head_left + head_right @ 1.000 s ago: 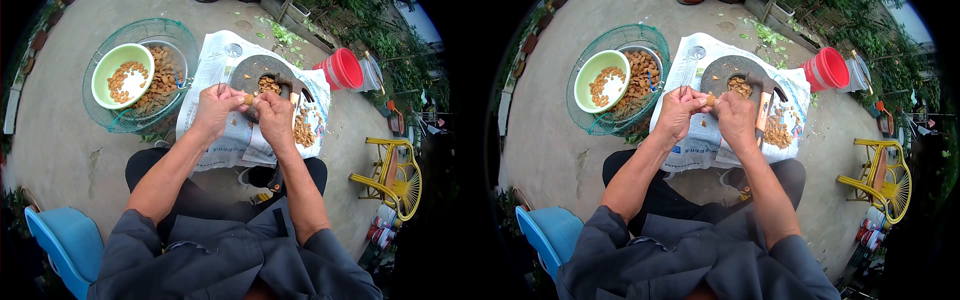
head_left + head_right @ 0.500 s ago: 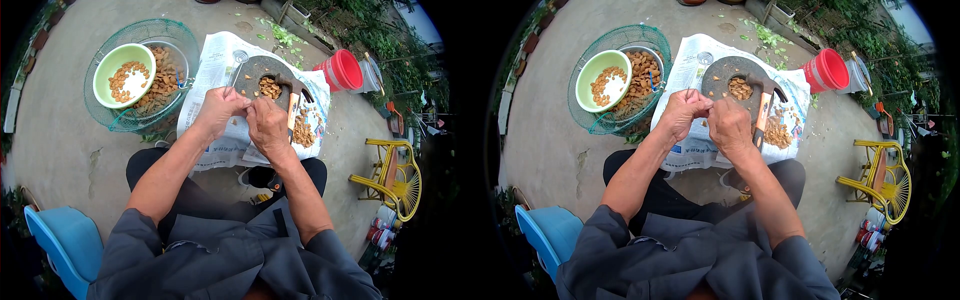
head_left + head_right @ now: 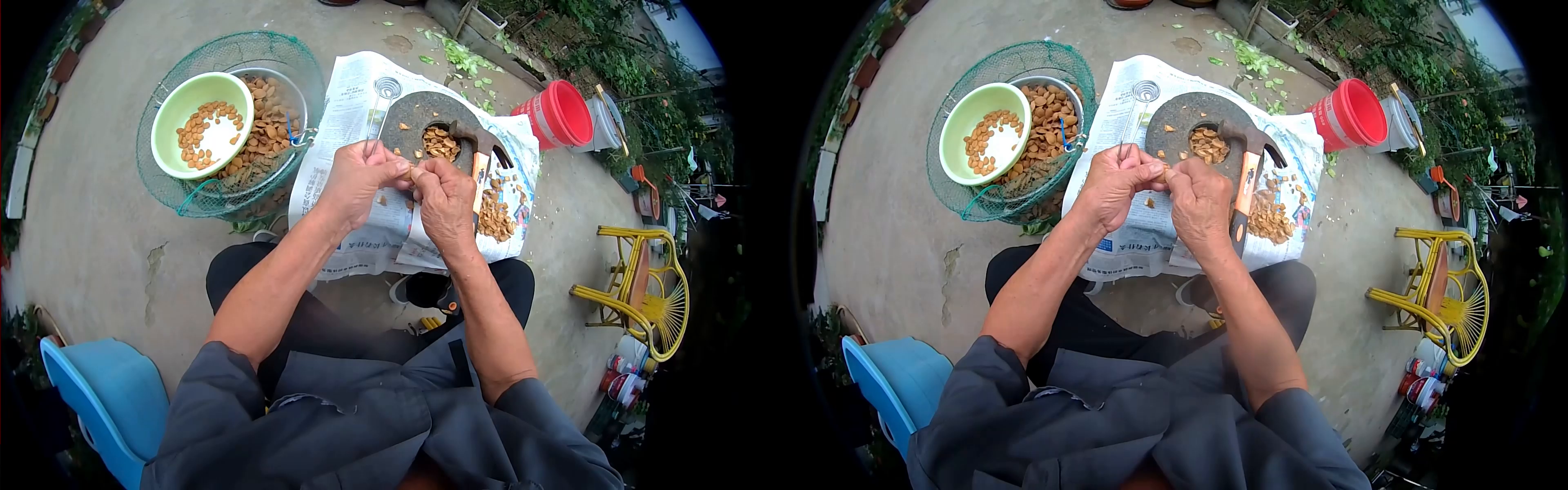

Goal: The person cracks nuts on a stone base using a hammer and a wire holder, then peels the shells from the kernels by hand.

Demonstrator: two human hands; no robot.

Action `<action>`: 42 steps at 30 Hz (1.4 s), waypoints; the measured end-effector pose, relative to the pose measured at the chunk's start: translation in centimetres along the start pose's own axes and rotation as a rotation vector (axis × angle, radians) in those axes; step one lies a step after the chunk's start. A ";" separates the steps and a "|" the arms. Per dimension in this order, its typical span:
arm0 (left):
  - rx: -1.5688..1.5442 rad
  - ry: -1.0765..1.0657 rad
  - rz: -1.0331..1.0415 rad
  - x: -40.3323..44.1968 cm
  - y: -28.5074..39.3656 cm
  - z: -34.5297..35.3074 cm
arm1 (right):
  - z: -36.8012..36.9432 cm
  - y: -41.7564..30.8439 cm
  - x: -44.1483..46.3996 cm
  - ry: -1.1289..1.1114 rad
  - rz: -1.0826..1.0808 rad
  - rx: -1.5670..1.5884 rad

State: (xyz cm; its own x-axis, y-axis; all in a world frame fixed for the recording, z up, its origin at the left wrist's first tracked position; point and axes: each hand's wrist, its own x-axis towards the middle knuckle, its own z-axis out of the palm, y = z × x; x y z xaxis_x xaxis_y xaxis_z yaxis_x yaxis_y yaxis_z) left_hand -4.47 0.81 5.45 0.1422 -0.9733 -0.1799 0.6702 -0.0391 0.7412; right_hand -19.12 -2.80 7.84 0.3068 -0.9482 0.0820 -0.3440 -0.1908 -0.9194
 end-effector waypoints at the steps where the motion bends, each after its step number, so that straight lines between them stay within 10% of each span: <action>1: 0.000 -0.007 0.008 0.0 0.0 0.0 | 0.0 -0.1 0.0 -0.015 0.016 0.024; 17: 0.088 0.055 0.009 0.5 0.7 -0.9 | -4.0 -1.9 0.8 0.000 0.398 0.626; 34: -0.057 -0.022 0.060 -1.2 2.2 -2.7 | 18.3 -14.3 7.6 -0.336 -0.073 0.408; 42: 0.142 0.090 -0.001 -1.2 2.3 -3.2 | 3.6 -8.7 -2.3 -0.023 -0.116 0.065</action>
State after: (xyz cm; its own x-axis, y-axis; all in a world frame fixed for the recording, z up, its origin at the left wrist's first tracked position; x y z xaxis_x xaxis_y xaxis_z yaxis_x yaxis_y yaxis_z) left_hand -0.80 2.61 5.29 0.2111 -0.9493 -0.2330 0.5617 -0.0773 0.8237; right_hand -13.58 1.94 14.28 0.3616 -0.9146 0.1809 -0.2467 -0.2810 -0.9275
